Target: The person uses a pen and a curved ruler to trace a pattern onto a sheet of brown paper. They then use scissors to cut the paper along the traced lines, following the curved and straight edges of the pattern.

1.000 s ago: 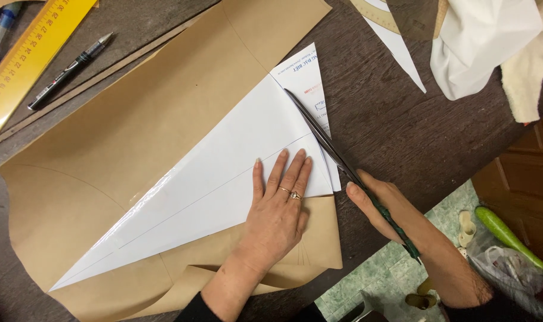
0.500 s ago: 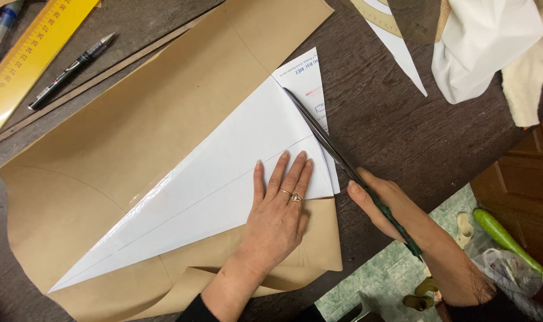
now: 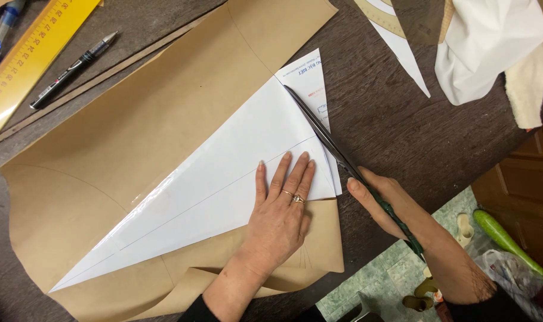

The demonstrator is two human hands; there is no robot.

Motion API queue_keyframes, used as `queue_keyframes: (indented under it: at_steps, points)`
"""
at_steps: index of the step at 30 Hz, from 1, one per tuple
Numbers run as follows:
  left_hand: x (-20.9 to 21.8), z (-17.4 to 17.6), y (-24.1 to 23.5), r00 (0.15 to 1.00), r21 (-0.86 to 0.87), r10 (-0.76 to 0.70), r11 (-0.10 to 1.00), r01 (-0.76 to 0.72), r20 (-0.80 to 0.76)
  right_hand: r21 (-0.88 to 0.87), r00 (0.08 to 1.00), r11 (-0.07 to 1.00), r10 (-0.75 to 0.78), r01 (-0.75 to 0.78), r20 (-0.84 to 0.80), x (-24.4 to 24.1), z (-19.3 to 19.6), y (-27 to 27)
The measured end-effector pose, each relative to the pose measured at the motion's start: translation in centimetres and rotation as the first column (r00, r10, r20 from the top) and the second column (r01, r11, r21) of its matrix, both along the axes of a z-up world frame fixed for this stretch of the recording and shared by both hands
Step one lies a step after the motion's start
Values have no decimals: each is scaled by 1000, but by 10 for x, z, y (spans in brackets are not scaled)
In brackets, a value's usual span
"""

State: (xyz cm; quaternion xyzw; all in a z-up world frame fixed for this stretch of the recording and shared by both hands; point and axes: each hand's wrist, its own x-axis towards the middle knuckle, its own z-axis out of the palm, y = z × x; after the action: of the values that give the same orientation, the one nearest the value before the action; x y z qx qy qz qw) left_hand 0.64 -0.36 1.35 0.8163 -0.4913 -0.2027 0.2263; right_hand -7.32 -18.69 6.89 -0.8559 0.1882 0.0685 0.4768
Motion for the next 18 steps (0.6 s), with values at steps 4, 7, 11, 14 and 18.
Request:
queue_keyframes:
  at_steps: [4, 7, 11, 14, 18]
  points:
    - [0, 0, 0, 1000, -6, 0, 1000, 0, -17, -36, 989, 991, -130, 133, 63, -3, -3, 15]
    - [2, 1, 1, 998, -54, 12, 999, -8, 68, -8, 955, 986, -163, 167, -246, 6, 12, 5]
    - [3, 0, 3, 992, -119, 34, 993, -20, 123, 115, 835, 973, -108, 200, -540, -14, 5, -17]
    - [3, 0, 2, 994, -119, 36, 993, -23, 106, 322, 742, 846, -122, 425, -659, -28, -6, -34]
    - [2, -2, 1, 991, -109, 38, 994, -23, 132, 57, 306, 594, -327, 802, -894, -51, -70, -60]
